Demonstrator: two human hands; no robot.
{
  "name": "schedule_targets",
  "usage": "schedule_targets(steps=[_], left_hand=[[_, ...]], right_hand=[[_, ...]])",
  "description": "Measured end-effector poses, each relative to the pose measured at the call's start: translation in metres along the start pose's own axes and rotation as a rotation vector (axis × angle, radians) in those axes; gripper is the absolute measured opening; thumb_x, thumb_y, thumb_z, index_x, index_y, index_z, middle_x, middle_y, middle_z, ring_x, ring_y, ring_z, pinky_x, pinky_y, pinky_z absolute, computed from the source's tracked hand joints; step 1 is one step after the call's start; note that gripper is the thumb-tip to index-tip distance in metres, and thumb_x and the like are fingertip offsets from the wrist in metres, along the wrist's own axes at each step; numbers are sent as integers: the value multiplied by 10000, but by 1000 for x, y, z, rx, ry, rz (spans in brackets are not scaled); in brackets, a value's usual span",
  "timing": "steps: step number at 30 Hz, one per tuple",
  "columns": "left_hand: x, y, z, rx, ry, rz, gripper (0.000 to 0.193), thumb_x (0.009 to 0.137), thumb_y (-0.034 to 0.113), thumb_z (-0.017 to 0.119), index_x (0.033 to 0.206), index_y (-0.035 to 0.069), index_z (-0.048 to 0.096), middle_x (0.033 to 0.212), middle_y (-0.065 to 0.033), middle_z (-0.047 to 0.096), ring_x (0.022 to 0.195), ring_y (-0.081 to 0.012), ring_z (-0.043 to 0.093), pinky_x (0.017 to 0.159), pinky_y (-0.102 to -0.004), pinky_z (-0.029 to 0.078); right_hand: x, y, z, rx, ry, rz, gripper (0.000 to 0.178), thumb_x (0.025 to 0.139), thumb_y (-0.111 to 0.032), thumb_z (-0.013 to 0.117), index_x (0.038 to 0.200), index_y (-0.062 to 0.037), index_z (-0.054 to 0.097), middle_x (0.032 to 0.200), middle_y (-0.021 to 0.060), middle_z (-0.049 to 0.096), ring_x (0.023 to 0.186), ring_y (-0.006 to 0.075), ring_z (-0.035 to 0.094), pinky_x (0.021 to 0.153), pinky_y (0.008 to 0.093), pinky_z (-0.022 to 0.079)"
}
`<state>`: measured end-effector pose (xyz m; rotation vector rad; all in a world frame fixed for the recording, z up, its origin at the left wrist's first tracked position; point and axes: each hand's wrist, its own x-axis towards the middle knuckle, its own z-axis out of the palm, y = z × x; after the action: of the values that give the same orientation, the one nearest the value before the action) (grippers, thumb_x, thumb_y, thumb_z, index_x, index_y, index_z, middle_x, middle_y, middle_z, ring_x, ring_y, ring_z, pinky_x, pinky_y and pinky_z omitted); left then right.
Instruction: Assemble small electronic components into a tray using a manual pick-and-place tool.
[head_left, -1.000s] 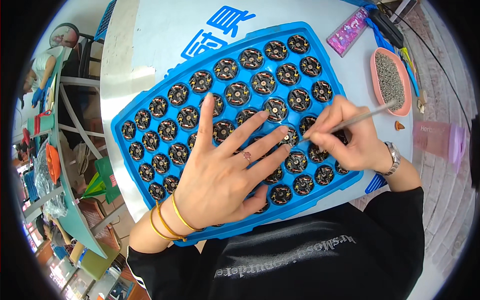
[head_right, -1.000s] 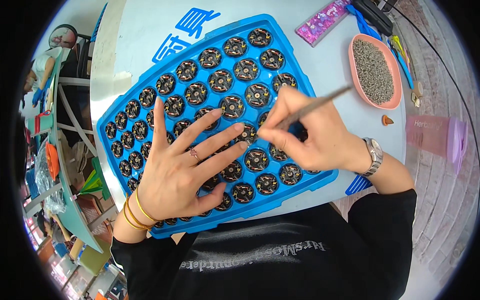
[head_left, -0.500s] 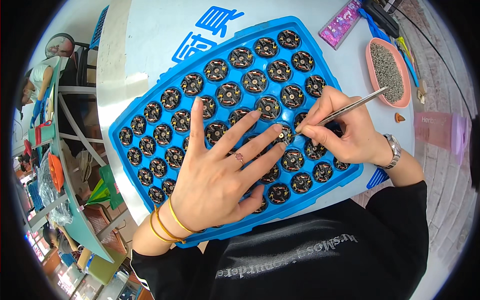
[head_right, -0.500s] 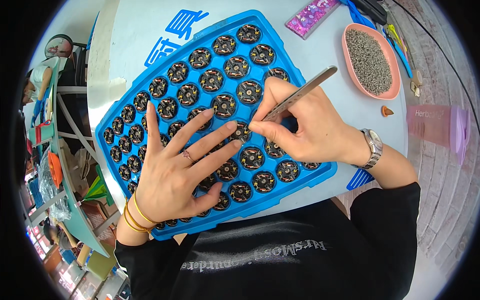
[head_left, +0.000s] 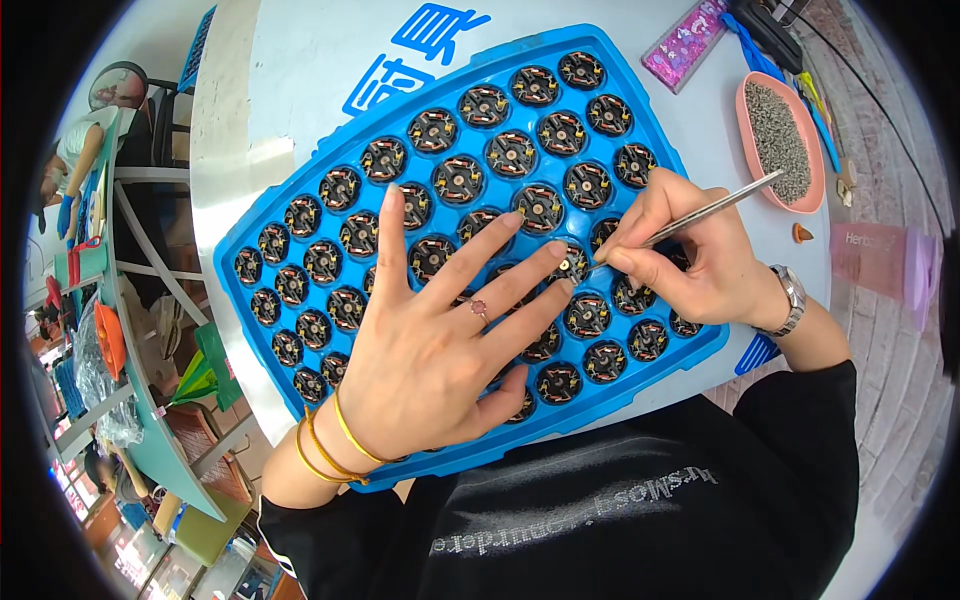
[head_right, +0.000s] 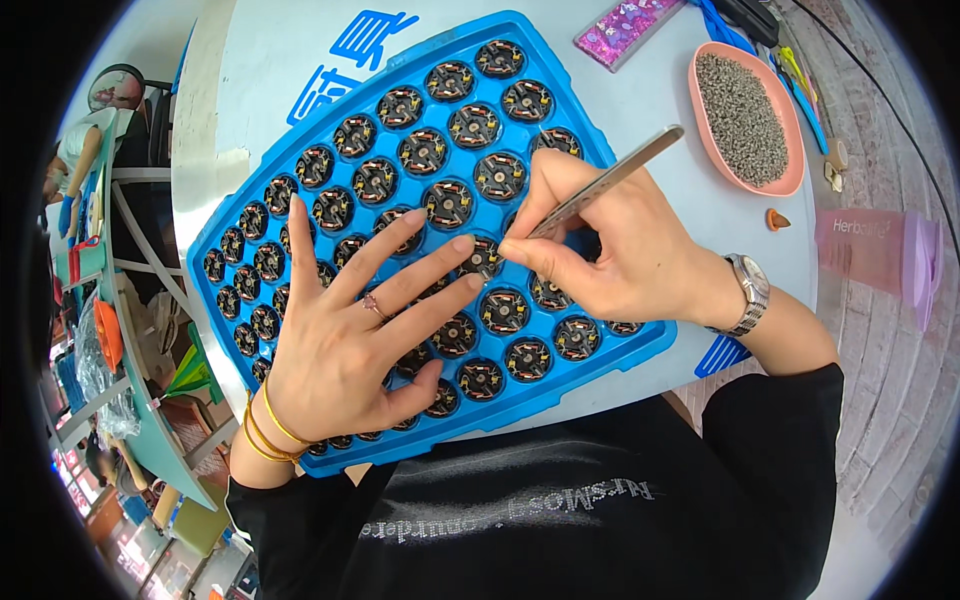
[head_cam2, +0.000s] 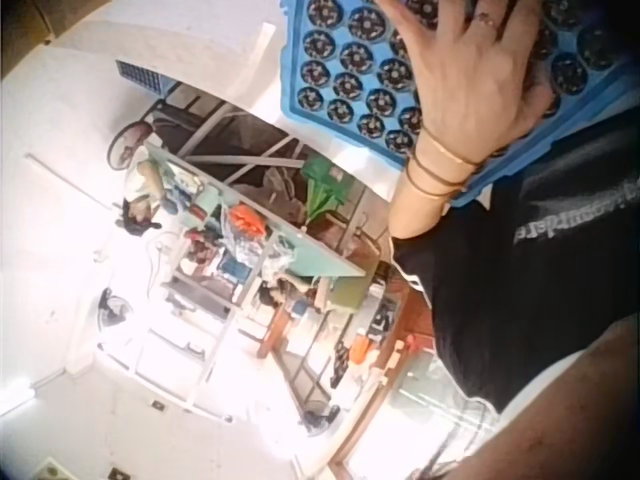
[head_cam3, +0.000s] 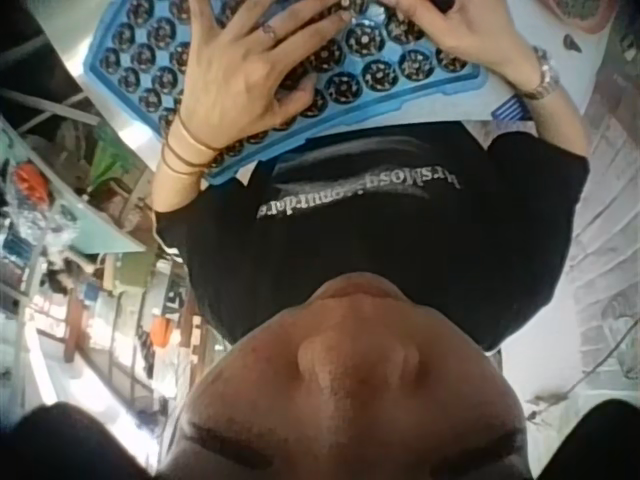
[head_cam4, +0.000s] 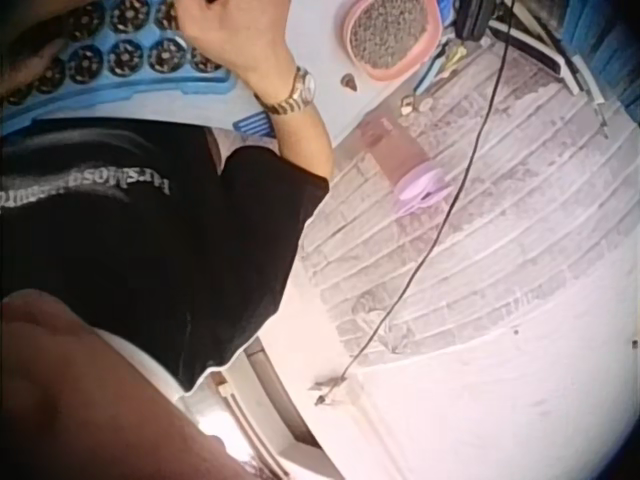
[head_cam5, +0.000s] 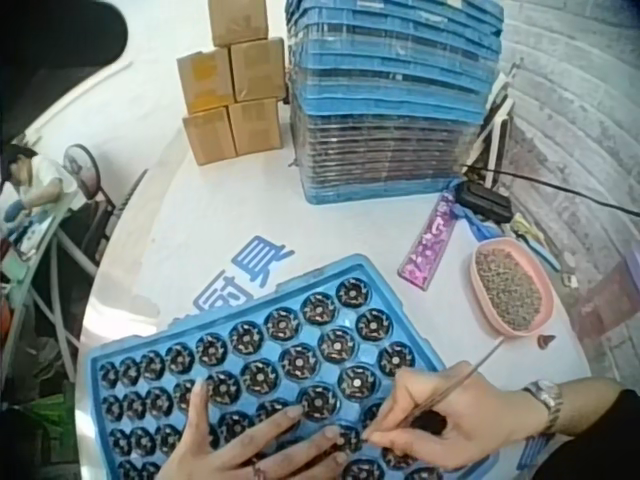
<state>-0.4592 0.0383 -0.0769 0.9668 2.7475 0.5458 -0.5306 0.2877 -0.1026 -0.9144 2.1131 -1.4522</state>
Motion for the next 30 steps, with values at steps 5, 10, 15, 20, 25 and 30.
schedule_targets(steps=[5,10,15,20,25,30], left_hand=[[0,0,-1,3,-7,1,593,660,260,697,1249,253,636,1405,50,527,1339,-242,438,1085,-746,-6],[-1,0,-1,-1,-11,-8,591,665,258,695,1253,253,634,1404,50,526,1338,-247,441,1083,-749,-3],[0,1,-1,6,-8,-3,591,664,257,695,1252,250,635,1404,49,526,1339,-252,441,1082,-751,-1],[1,0,-1,16,6,3,589,664,254,694,1250,246,636,1405,50,526,1339,-255,442,1084,-748,0],[-1,-1,-2,-12,-5,23,603,667,256,693,1266,223,621,1406,25,525,1367,-256,410,1094,-738,-20],[-3,-11,-8,-41,-12,97,593,675,244,693,1262,215,611,1411,14,514,1391,-259,380,1111,-724,-9]], right_hand=[[-1,1,1,9,16,2,162,905,-65,657,877,-16,505,821,109,674,624,57,585,546,196,474],[1,0,1,3,14,-18,161,905,-79,664,881,-21,516,814,99,673,622,53,581,546,189,464],[0,0,0,-44,-3,28,155,897,-74,671,877,-12,531,803,96,669,620,58,583,541,195,457],[0,0,-1,-89,-9,10,156,899,-72,666,871,-10,526,797,93,664,623,58,584,547,196,455],[6,-4,-1,91,-21,153,165,923,-94,644,901,-18,499,824,83,661,624,47,571,558,185,451],[22,-1,-12,86,53,78,175,948,-140,628,950,-32,490,824,51,626,629,39,555,564,174,446]])
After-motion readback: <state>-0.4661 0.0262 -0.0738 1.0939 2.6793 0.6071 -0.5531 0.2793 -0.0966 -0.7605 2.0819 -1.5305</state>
